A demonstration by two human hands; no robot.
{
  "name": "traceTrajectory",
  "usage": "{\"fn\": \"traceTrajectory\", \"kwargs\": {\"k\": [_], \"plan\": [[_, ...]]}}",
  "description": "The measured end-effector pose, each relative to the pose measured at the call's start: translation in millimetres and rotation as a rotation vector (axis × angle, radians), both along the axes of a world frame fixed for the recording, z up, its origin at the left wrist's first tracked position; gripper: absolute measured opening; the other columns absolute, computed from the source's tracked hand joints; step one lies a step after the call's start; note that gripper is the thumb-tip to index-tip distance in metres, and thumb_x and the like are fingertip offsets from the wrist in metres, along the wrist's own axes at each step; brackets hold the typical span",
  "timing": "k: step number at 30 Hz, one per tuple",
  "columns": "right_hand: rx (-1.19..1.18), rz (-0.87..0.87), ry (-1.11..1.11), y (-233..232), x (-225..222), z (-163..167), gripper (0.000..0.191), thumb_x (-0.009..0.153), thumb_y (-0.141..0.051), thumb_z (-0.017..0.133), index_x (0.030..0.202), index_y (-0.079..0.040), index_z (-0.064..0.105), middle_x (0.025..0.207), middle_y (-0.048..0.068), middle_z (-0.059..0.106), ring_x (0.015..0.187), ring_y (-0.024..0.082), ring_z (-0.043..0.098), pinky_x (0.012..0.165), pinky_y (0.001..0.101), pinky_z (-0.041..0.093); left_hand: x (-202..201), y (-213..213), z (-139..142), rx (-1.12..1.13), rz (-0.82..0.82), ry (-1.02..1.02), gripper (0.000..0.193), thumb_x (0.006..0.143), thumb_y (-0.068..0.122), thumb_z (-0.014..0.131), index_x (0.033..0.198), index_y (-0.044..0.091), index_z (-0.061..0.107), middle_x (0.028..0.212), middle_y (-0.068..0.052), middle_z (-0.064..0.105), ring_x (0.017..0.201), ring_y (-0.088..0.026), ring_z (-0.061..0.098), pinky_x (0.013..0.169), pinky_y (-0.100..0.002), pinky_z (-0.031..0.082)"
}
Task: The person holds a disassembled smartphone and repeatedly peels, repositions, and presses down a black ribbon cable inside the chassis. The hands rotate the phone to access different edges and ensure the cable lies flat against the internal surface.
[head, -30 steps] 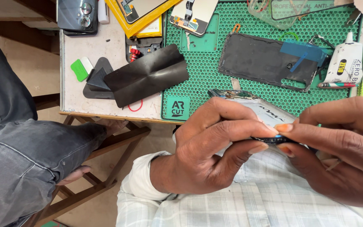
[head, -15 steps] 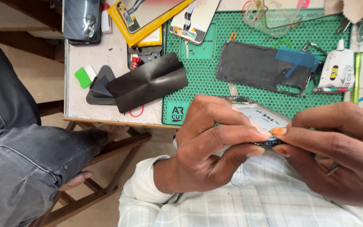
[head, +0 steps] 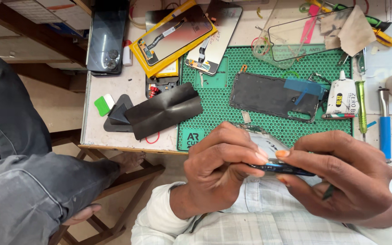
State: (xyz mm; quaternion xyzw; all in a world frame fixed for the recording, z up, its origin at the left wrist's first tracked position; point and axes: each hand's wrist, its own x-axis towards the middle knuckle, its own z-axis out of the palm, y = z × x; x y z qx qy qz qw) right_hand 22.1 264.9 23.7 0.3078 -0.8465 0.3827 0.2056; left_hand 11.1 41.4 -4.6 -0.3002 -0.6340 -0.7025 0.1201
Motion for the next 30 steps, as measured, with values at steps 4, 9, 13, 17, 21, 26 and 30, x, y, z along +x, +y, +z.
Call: {"fn": "traceTrajectory", "kwargs": {"k": [4, 9, 13, 17, 21, 26, 30], "plan": [[-0.031, 0.024, -0.065, 6, 3, 2, 0.037, 0.071, -0.012, 0.088, 0.102, -0.001, 0.072, 0.087, 0.014, 0.069, 0.071, 0.015, 0.068, 0.055, 0.0272, 0.052, -1, 0, 1, 0.025, -0.039, -0.049, 0.014, 0.099, 0.011, 0.079, 0.108, 0.005, 0.071, 0.101, -0.005, 0.071, 0.089, -0.014, 0.067, 0.079, -0.025, 0.055], [-0.018, 0.003, -0.098, 12, 6, 2, 0.036, 0.073, -0.01, 0.086, 0.104, 0.0, 0.072, 0.088, 0.015, 0.071, 0.068, 0.014, 0.069, 0.053, 0.0252, 0.052, -3, 11, -1, 0.052, -0.112, -0.093, 0.01, 0.101, 0.009, 0.078, 0.109, 0.005, 0.073, 0.104, -0.006, 0.071, 0.092, -0.013, 0.068, 0.082, -0.025, 0.056], [0.003, -0.018, -0.104, 16, 4, 3, 0.034, 0.073, -0.011, 0.089, 0.101, 0.0, 0.073, 0.086, 0.015, 0.071, 0.066, 0.014, 0.065, 0.049, 0.024, 0.049, -6, 20, -4, 0.028, -0.09, -0.066, 0.015, 0.095, 0.009, 0.079, 0.108, 0.005, 0.073, 0.105, -0.007, 0.073, 0.091, -0.014, 0.069, 0.079, -0.026, 0.055], [-0.005, -0.086, -0.123, 18, 5, 5, 0.027, 0.075, -0.005, 0.084, 0.096, 0.002, 0.07, 0.084, 0.015, 0.068, 0.064, 0.012, 0.064, 0.05, 0.0243, 0.046, -13, 35, -13, -0.029, 0.082, 0.179, 0.03, 0.098, 0.012, 0.081, 0.123, 0.007, 0.066, 0.112, -0.008, 0.072, 0.098, -0.016, 0.071, 0.083, -0.025, 0.056], [-0.037, -0.246, -0.163, 16, 8, 3, 0.021, 0.076, 0.002, 0.083, 0.094, 0.005, 0.072, 0.079, 0.015, 0.066, 0.06, 0.013, 0.055, 0.047, 0.0247, 0.039, -17, 38, -24, -0.294, 0.21, 0.478, 0.055, 0.101, 0.031, 0.076, 0.142, 0.007, 0.048, 0.133, -0.017, 0.062, 0.118, -0.031, 0.067, 0.1, -0.041, 0.056], [-0.08, -0.251, -0.155, 16, 9, 1, 0.019, 0.08, 0.004, 0.079, 0.097, 0.006, 0.07, 0.083, 0.014, 0.065, 0.063, 0.013, 0.058, 0.049, 0.0233, 0.04, -9, 56, -41, -0.556, 0.425, 0.566, 0.083, 0.099, 0.059, 0.069, 0.154, 0.011, 0.031, 0.151, -0.017, 0.046, 0.13, -0.035, 0.059, 0.112, -0.055, 0.051], [-0.1, -0.219, -0.146, 12, 7, 1, 0.02, 0.081, 0.003, 0.08, 0.097, 0.005, 0.068, 0.085, 0.014, 0.066, 0.066, 0.013, 0.059, 0.048, 0.0214, 0.04, -16, 59, -55, -0.595, 0.544, 0.656, 0.084, 0.105, 0.05, 0.069, 0.163, 0.013, 0.02, 0.151, -0.015, 0.045, 0.128, -0.03, 0.058, 0.107, -0.047, 0.052]]}}
